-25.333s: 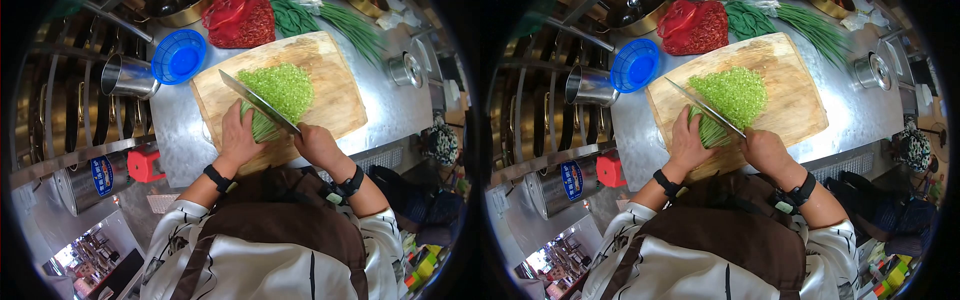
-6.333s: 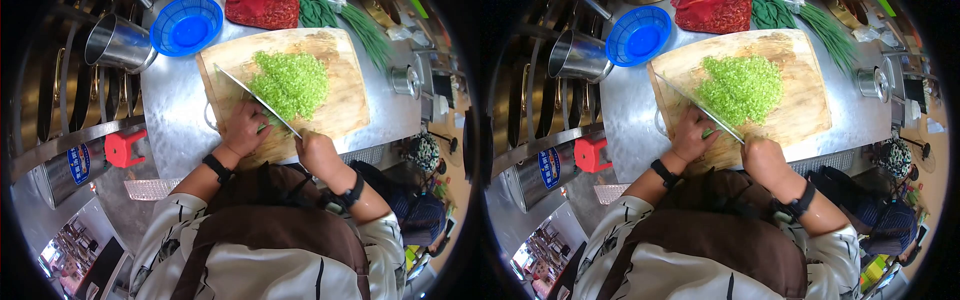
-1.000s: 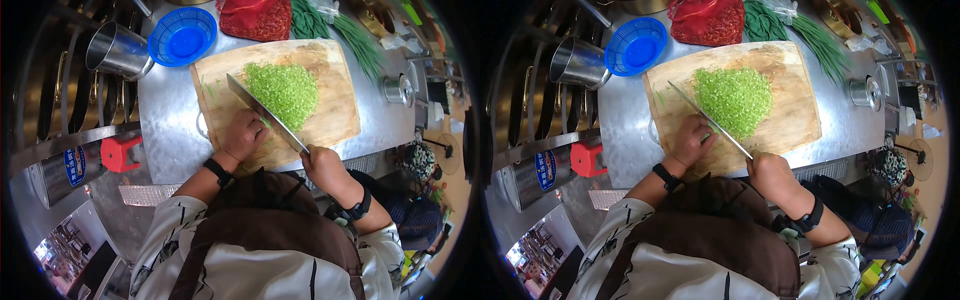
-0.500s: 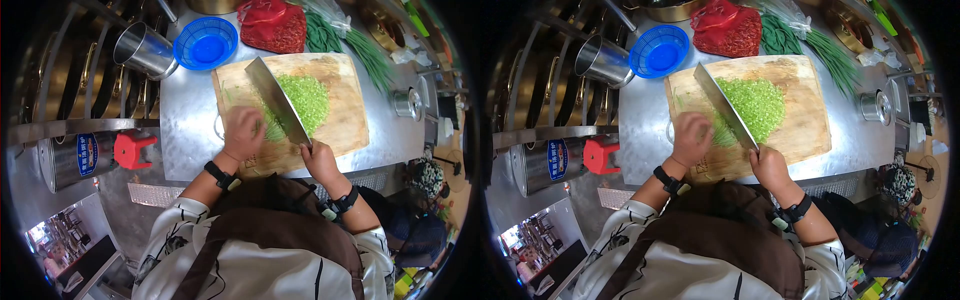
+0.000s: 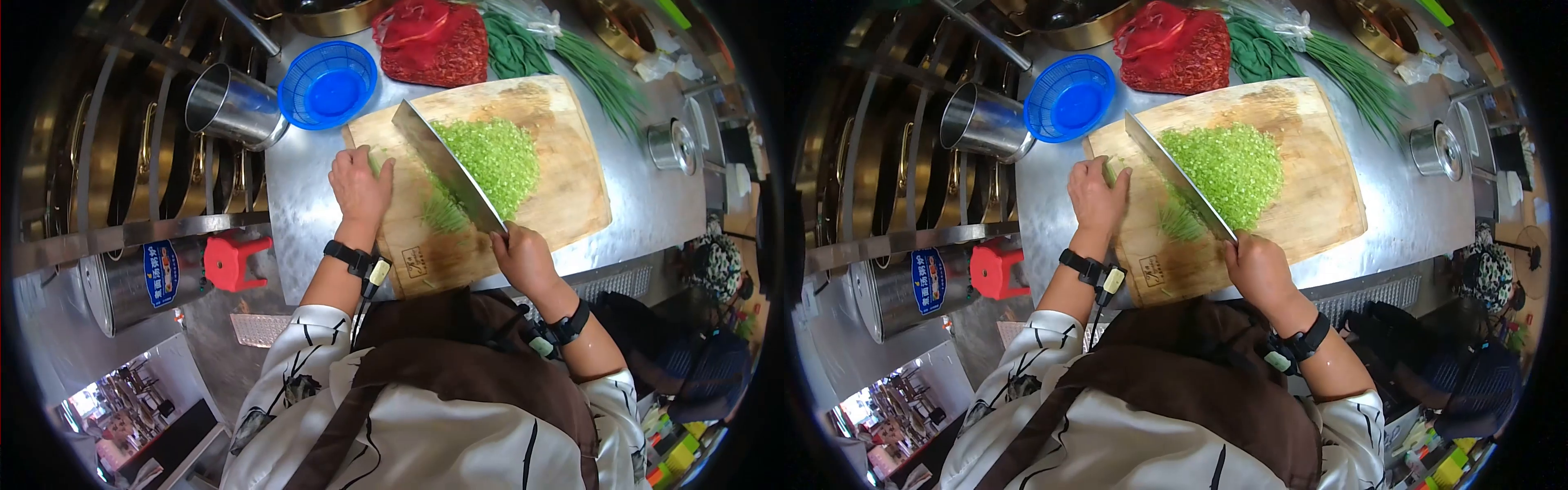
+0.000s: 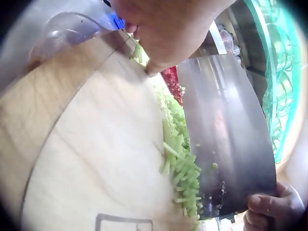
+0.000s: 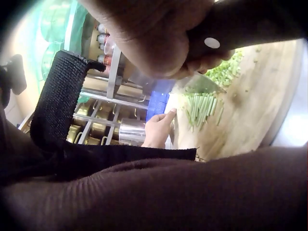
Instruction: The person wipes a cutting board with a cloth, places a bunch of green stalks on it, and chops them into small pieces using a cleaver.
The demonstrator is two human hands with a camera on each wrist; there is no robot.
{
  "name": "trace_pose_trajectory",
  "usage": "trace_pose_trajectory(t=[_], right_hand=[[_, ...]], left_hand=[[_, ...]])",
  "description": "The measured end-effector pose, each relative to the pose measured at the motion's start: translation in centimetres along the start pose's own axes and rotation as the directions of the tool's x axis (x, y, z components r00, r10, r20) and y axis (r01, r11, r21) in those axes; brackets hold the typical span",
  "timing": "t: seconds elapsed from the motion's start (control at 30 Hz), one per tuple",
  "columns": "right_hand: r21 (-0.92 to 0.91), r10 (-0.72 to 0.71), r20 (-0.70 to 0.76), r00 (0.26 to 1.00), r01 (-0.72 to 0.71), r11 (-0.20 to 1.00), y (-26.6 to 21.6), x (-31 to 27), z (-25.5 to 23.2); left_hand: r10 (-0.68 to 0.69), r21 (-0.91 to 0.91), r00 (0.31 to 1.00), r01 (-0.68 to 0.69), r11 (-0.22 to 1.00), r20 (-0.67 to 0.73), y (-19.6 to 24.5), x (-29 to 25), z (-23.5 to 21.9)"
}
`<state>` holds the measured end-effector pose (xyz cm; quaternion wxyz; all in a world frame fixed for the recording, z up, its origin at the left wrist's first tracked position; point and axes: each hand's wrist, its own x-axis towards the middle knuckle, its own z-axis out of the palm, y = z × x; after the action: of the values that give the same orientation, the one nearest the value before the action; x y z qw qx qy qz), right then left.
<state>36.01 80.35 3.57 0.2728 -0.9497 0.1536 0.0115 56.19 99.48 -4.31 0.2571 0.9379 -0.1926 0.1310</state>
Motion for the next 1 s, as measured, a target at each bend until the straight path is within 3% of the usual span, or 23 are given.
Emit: trace_pose_trajectory(t=[0.03,0.1,0.23,0.3,0.33,0.4,0.5,0.63,0.67,0.7,0.73,0.8,0.87,1.0], right_hand=[[0.003,0.009,-0.002,1.0,-0.009,1.0,0.1,0.0,0.0],[-0.002,0.011,-0.014,1.0,-0.011,1.0,0.2,0.1,0.2],[0.024,0.053,0.02,0.998,-0.053,0.998,0.1,0.2,-0.2],[0.033,0.033,0.023,0.999,-0.034,0.999,0.2,0.2,-0.2],[0.036,0.039,0.028,0.999,-0.04,0.999,0.2,0.3,-0.2],[0.018,-0.007,0.004,1.0,0.007,1.0,0.2,0.4,-0.2],[0.024,-0.009,0.003,1.0,0.008,1.0,-0.2,0.5,-0.6],[0.038,-0.003,0.019,1.0,0.002,0.999,0.1,0.5,-0.5],[0.049,0.003,0.024,1.0,-0.005,0.999,0.1,0.6,-0.5],[0.06,0.009,0.03,0.999,-0.011,0.998,0.2,0.5,-0.5],[0.061,0.012,0.036,0.999,-0.014,0.998,0.3,0.5,-0.5],[0.077,0.004,0.034,0.999,-0.007,0.997,0.4,0.5,-0.6],[0.111,0.012,0.034,0.999,-0.016,0.994,0.9,0.2,-0.8],[0.232,0.048,0.0,0.999,-0.047,0.972,1.8,-0.6,-1.3]], left_hand=[[0.007,-0.001,1.0,-0.007,1.0,0.006,0.0,-0.1,0.3],[0.006,-0.182,0.998,0.006,0.983,0.066,0.2,-0.4,0.6],[0.063,-0.201,0.995,-0.047,0.978,0.075,1.0,-0.9,0.5],[0.087,-0.268,0.971,-0.025,0.963,0.221,1.2,-1.1,0.2],[0.086,-0.266,0.97,-0.023,0.964,0.229,1.5,-1.4,0.0],[0.17,-0.379,0.925,-0.032,0.925,0.339,2.3,-2.1,-0.5],[0.101,-0.475,0.944,0.064,0.878,0.315,3.3,-2.6,-1.5],[0.088,-0.503,0.948,0.082,0.861,0.305,4.1,-4.7,-4.3],[0.359,-0.552,0.874,-0.131,0.823,0.327,3.5,-5.4,-4.9],[0.6,-0.608,0.73,-0.323,0.726,0.328,3.0,-6.3,-5.4],[0.597,-0.609,0.73,-0.317,0.727,0.333,2.8,-7.2,-5.8],[0.714,-0.639,0.548,-0.371,0.674,0.435,2.4,-8.8,-6.3],[0.73,-0.625,0.52,-0.404,0.668,0.444,1.9,-10.0,-6.1],[0.696,-0.57,0.563,-0.42,0.706,0.446,1.4,-11.1,-4.9]])
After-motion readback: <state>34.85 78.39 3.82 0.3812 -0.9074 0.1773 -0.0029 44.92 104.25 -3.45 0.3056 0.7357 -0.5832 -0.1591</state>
